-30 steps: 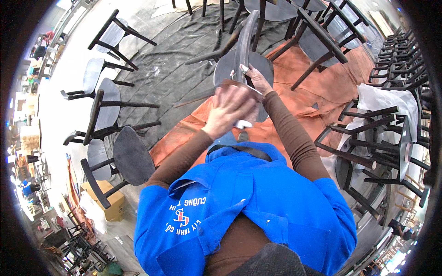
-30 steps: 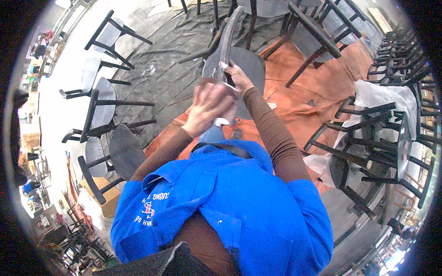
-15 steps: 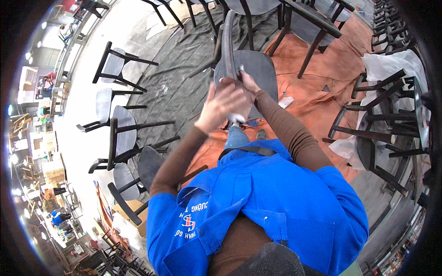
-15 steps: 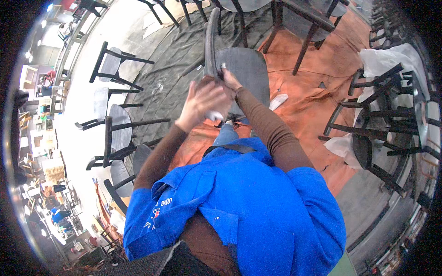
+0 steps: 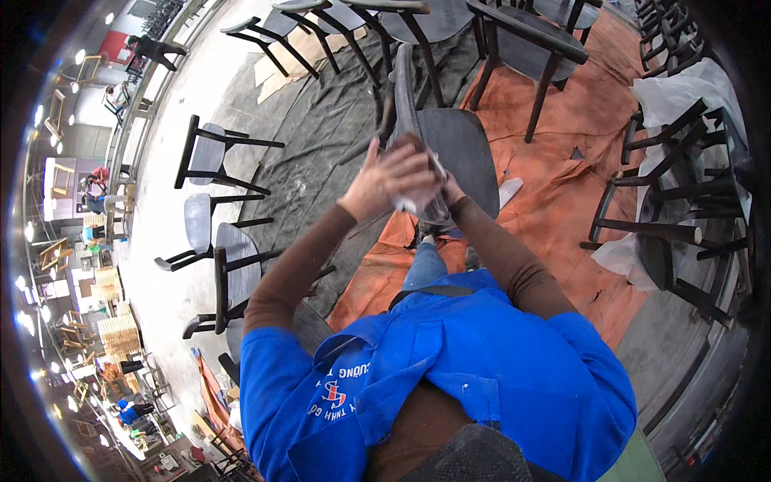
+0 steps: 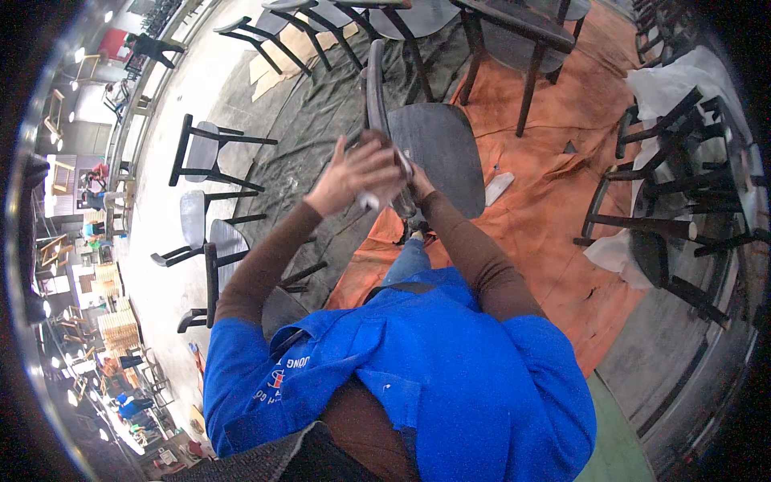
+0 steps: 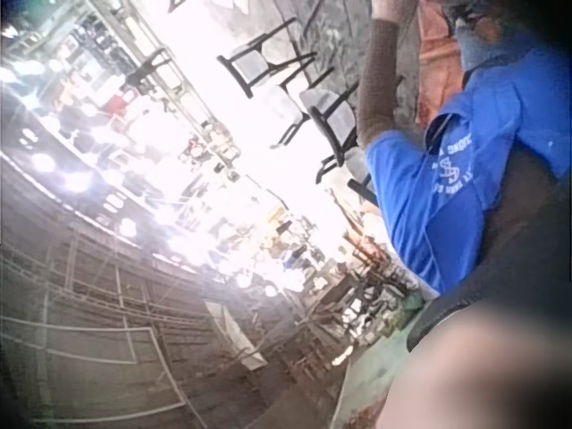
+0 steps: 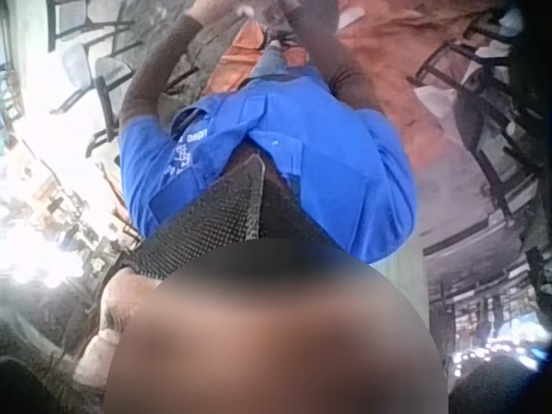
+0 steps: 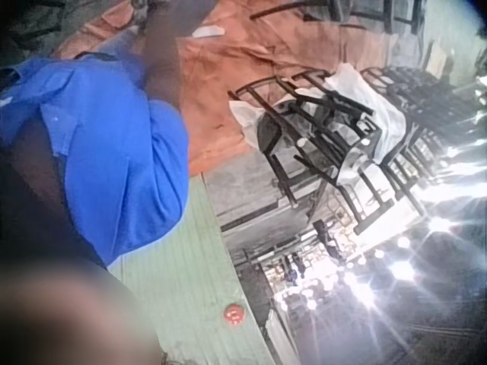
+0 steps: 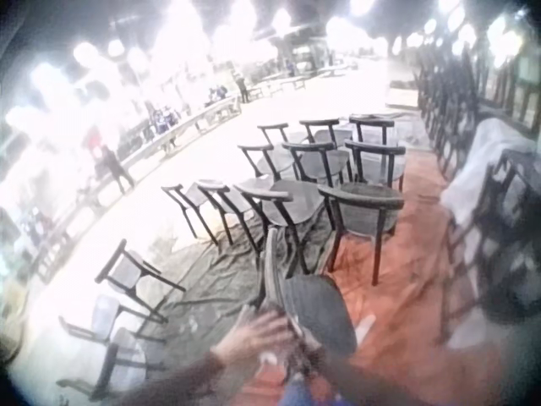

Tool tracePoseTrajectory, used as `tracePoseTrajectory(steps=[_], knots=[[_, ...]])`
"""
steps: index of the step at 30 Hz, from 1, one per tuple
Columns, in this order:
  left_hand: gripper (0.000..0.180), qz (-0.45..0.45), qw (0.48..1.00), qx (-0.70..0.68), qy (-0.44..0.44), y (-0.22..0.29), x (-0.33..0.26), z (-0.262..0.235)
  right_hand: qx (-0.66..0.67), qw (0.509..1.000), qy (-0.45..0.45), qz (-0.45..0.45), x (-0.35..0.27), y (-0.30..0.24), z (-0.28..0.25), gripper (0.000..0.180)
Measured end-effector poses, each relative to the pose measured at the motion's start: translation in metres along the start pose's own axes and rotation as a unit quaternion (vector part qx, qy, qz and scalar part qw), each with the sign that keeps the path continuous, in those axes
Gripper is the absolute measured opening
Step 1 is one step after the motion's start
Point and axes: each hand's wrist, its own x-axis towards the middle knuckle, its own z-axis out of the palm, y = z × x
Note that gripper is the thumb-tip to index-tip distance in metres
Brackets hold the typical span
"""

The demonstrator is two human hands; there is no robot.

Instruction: The person walks to a row of black chairs and wipes the armrests and seats with a white cloth. The person handles each chair one at a time, wiping different parts of the chair before moving to the next.

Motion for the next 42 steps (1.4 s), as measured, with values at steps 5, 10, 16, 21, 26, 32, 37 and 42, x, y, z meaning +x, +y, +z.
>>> tracePoseTrajectory(steps=[5, 10, 16, 21, 26, 32, 37, 42], knots=[[0.061, -0.123, 0.987, 0.074, -0.067, -0.109, 0.069, -0.009, -0.032, 0.998, -0.055, 0.024, -0.019, -0.011, 0.027, 0.056], [0.038, -0.298, 0.548, -0.713, 0.318, -0.112, 0.085, -0.016, -0.174, 0.973, 0.136, -0.067, -0.023, -0.034, 0.063, 0.069], [0.044, -0.208, 0.843, -0.38, 0.32, -0.035, 0.049, 0.035, 0.11, 0.975, -0.056, -0.185, -0.014, -0.059, 0.077, 0.052], [0.059, -0.294, 0.859, -0.261, 0.326, -0.016, 0.025, 0.053, -0.041, 0.989, 0.025, -0.14, 0.011, -0.077, 0.06, 0.033], [0.077, -0.492, 0.7, -0.435, 0.28, -0.014, -0.009, 0.049, 0.065, 0.98, 0.042, -0.182, 0.029, -0.106, 0.018, 0.025], [0.067, -0.581, 0.699, -0.319, 0.268, -0.005, -0.027, 0.052, -0.137, 0.987, 0.07, -0.05, 0.054, -0.03, 0.0, 0.029], [0.054, -0.591, 0.711, -0.188, 0.33, 0.002, -0.027, 0.044, -0.056, 0.993, 0.031, 0.099, 0.129, -0.043, 0.08, 0.039], [0.055, -0.605, 0.693, -0.21, 0.331, 0.001, -0.028, 0.031, -0.109, 0.99, -0.086, 0.031, 0.121, -0.039, 0.091, 0.049]])
